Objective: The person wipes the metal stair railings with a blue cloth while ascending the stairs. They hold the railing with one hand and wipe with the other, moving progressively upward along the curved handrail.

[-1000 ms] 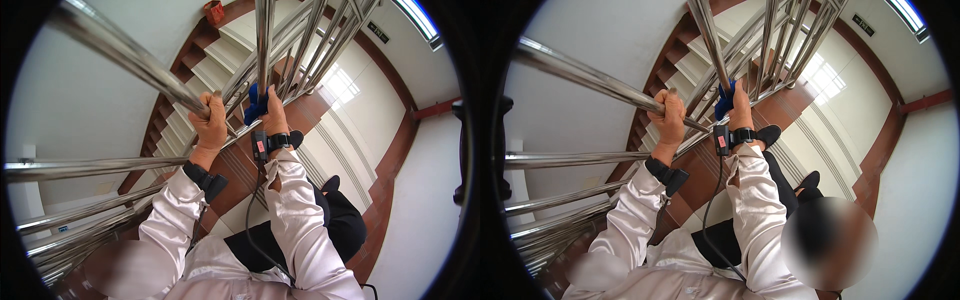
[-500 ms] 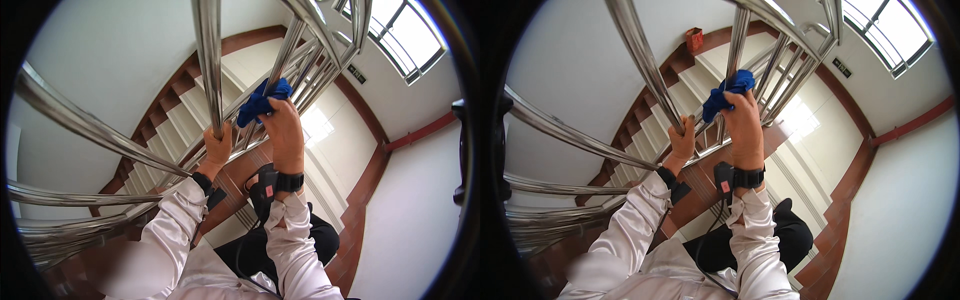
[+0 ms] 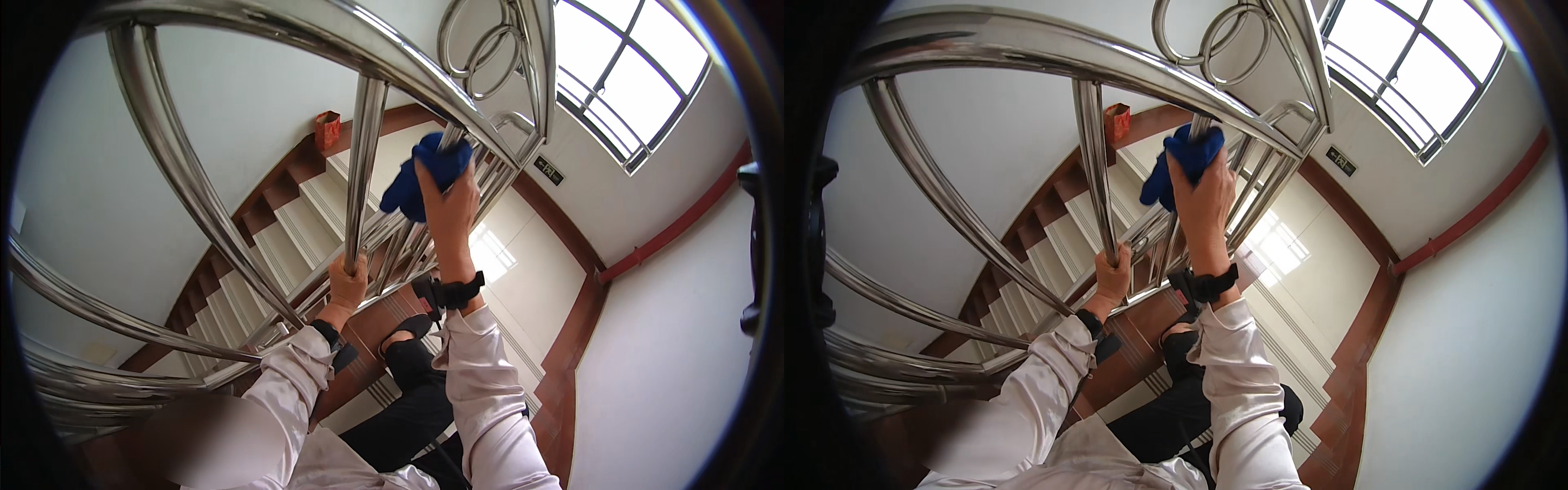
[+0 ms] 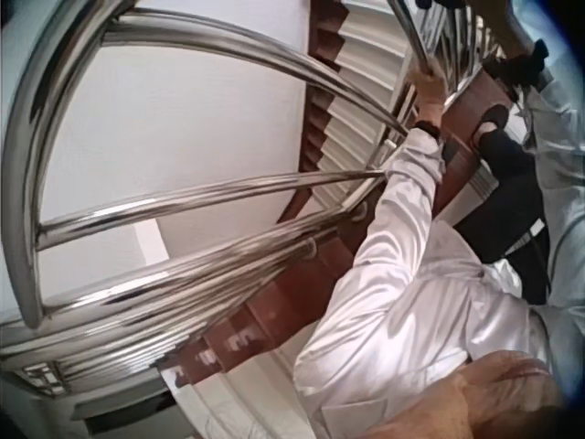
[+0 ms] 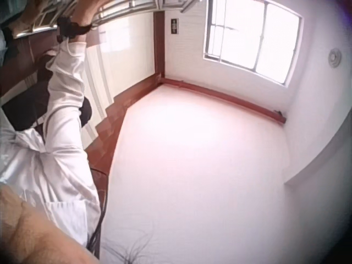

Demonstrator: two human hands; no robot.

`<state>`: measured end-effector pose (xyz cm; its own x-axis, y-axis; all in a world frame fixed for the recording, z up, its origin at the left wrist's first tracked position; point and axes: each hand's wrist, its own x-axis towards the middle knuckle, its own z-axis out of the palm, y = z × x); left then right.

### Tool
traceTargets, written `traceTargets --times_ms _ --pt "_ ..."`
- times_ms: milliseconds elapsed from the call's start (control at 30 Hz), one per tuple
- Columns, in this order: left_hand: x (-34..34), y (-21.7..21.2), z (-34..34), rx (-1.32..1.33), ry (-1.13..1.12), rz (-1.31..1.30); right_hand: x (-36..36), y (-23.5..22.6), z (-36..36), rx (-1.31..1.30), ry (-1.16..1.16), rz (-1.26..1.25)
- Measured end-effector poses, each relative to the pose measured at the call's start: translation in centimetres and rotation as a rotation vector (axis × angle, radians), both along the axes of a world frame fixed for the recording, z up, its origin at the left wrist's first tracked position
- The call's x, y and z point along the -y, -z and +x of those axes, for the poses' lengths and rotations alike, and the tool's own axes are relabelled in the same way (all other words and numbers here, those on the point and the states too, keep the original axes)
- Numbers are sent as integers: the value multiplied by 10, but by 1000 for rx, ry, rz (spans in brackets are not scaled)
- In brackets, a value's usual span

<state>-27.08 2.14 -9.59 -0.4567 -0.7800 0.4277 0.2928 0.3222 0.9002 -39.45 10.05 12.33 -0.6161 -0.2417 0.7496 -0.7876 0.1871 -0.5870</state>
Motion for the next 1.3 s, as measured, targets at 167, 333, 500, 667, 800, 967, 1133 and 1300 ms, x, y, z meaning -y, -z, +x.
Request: traceTargets --times_ms 167,333,500,667,800,967,1133,1300 --pt "-4 -10 5 115 89 110 24 4 0 130 -156 -366" --pt "-2 -80 23 148 94 64 22 23 3 324 -156 -242" --pt "-11 -196 20 -94 126 -18 -5 104 -1 498 -208 -85" --pt "-2 -207 13 -174 11 -150 -21 95 17 814 -473 -335" --pt "0 -194 6 -254 21 -173 -45 52 8 744 -306 -471" --pt "1 -191 6 -249 -39 -229 -35 -27 -5 403 -91 -421" --pt "-3 -193 5 -188 -50 -223 -9 -15 -91 -393 180 -11" --pt "-2 -193 9 -224 -49 -210 -25 -59 -121 238 -182 8"
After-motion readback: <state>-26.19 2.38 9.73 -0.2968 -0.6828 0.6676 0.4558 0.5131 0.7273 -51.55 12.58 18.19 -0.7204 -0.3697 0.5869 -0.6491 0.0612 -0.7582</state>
